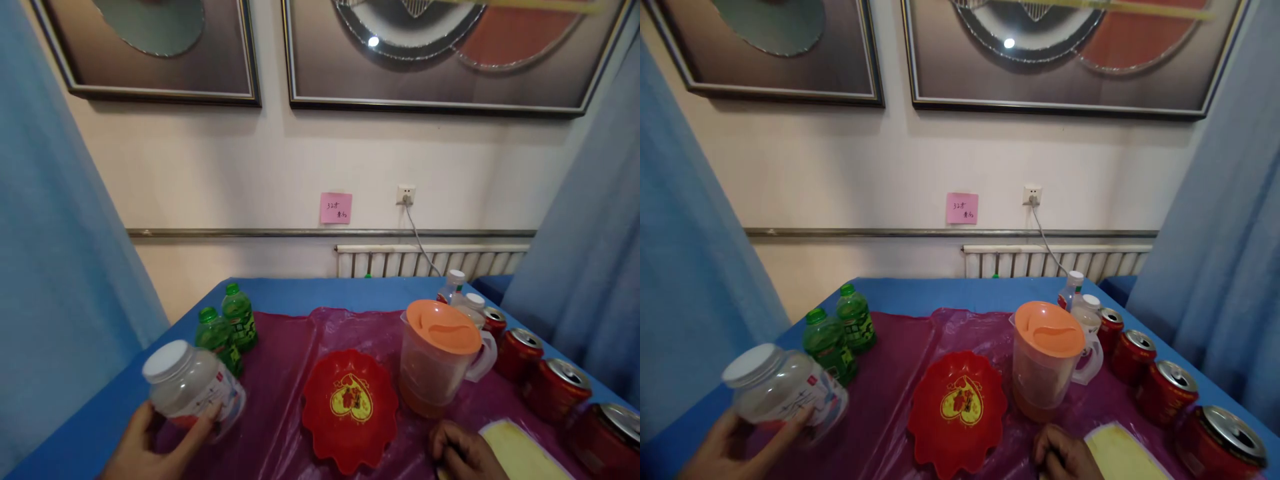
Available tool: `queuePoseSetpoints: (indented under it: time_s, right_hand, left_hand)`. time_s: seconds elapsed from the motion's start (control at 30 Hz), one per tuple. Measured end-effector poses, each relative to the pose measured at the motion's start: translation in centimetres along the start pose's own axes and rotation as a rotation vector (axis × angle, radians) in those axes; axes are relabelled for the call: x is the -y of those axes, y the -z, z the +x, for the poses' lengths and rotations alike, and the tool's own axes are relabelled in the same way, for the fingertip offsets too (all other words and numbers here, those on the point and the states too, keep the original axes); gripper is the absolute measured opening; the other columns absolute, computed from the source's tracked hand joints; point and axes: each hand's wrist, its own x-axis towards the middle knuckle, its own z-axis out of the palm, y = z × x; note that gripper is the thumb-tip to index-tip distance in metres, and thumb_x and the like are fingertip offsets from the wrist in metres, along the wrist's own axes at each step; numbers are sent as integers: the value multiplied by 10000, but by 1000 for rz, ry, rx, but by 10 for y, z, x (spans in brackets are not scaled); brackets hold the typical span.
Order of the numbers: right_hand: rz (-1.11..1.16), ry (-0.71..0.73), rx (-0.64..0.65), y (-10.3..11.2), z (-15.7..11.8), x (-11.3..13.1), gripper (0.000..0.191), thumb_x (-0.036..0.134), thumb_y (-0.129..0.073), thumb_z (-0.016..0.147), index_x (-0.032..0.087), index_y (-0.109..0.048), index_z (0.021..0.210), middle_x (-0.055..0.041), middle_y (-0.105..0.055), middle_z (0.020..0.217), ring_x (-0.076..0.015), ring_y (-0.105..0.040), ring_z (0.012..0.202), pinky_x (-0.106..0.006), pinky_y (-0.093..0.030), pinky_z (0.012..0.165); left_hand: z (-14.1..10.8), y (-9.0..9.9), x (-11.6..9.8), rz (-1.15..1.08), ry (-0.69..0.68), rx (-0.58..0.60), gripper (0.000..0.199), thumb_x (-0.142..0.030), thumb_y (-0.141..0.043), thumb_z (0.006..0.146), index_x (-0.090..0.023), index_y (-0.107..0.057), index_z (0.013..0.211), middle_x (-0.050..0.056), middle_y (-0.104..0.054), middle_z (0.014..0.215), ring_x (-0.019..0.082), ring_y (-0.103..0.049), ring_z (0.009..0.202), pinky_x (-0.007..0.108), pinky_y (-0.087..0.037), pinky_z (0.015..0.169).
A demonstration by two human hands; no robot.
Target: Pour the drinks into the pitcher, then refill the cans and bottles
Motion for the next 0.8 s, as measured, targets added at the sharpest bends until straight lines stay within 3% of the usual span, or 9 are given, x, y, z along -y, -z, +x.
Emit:
queuePoseSetpoints:
  time_s: [0.13,0.23,0.3,0.4,0.5,0.67,0.8]
  right_hand:
    - [-77,35,-59,-4,-1,3,151,188,-462,704,213,-611,693,-25,-668,726,-182,-609,698,-270,-448,683]
    - [-65,35,-113,-7,0,4,168,184,-445,690,211,-610,677,-27,-665,704,-186,-613,685,-275,-450,678]
    - [-54,43,-139,-9,2,5,173,183,-438,682,211,-607,665,-29,-664,691,-187,-614,679,-276,-449,675]
    - [-56,59,-163,-11,3,9,178,175,-430,658,210,-604,659,-29,-668,691,-183,-619,681,-271,-450,676]
    - [-85,73,-182,-13,3,15,181,158,-429,637,209,-601,658,-25,-666,691,-175,-620,680,-261,-449,675]
    - [-125,113,-209,-13,1,26,178,129,-427,684,207,-587,673,-24,-655,702,-170,-618,690,-261,-459,679]
    - [-235,222,-280,-14,-3,63,146,141,-473,821,209,-603,825,-20,-653,777,-167,-602,727,-266,-456,693]
  left_hand:
    - [-18,-29,-79,-360,2,430,757,-589,-812,557,-199,-613,1175,121,-748,1162,356,-725,998,483,-591,888]
    - [-26,-66,-121,-525,-87,544,701,-511,-808,619,-161,-590,1186,135,-739,1161,323,-717,1026,444,-576,919]
    - [-29,-92,-130,-588,-135,602,638,-470,-782,672,-156,-584,1192,135,-733,1175,308,-712,1040,426,-574,913]
    - [-35,-124,-123,-605,-189,654,610,-441,-755,698,-150,-583,1205,133,-736,1163,299,-713,1032,417,-579,891]
    - [-41,-144,-102,-518,-294,648,624,-437,-751,692,-162,-590,1229,126,-736,1169,299,-714,1030,428,-572,899]
    - [-46,-157,-73,-257,-664,428,549,-431,-761,700,-222,-640,1193,93,-750,1123,326,-695,1026,496,-515,936]
    - [-44,-158,-67,-181,-995,295,564,-371,-748,766,-237,-577,1286,94,-721,1204,322,-659,1097,492,-417,1006]
